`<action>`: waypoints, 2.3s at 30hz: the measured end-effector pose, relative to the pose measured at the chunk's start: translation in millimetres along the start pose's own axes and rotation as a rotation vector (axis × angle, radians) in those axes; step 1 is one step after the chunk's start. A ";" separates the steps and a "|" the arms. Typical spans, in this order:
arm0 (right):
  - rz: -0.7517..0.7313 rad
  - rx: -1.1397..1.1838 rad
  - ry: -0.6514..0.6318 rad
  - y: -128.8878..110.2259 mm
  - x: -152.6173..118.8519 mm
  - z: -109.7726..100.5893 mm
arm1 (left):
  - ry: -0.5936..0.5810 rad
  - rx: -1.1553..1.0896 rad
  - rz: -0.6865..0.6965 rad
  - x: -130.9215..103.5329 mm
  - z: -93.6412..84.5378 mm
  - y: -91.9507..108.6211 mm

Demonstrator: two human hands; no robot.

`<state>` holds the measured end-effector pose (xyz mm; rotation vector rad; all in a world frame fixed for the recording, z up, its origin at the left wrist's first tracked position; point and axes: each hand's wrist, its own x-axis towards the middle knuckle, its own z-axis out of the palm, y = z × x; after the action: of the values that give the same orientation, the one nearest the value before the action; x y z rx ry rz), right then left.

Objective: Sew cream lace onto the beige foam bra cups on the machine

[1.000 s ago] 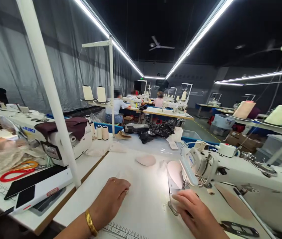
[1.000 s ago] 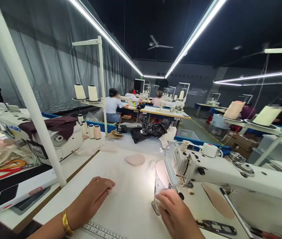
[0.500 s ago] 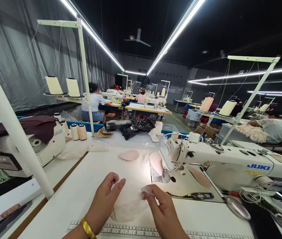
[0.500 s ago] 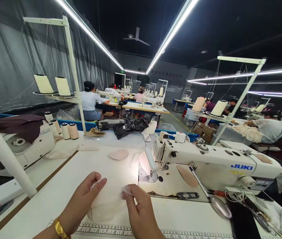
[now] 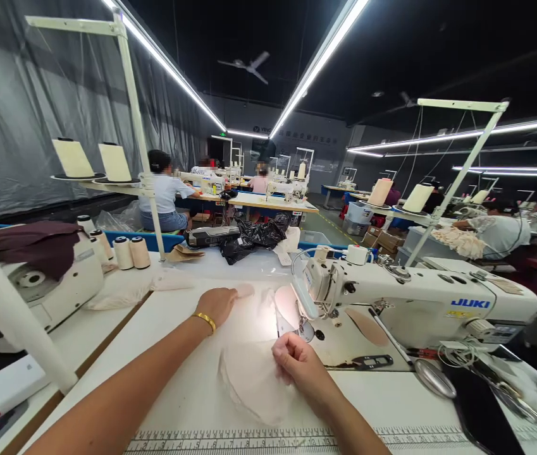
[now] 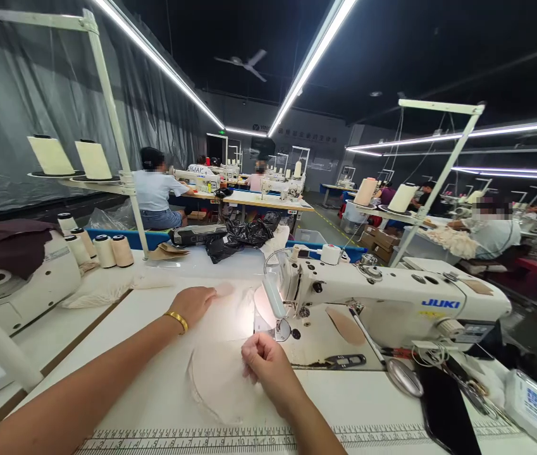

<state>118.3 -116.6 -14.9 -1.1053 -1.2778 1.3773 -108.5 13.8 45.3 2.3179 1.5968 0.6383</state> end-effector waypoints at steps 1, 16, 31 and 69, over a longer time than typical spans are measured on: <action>0.006 0.016 0.008 0.7 0.0 -0.5 | 0.016 -0.023 0.001 1.8 -2.8 -0.6; 0.023 0.212 0.037 -2.7 -9.2 -3.7 | -0.567 -0.305 0.200 -86.9 -38.5 62.6; -0.560 -0.785 0.119 -2.3 -42.2 8.3 | -0.422 -0.168 0.408 -91.4 -0.8 63.0; -0.753 -1.168 -0.129 -7.5 -0.9 -99.0 | -0.141 0.295 0.785 -36.1 86.3 72.4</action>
<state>216.4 -100.8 -12.9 -1.0207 -2.3715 0.0428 -17.9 -43.0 -5.4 3.1285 0.7092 0.3727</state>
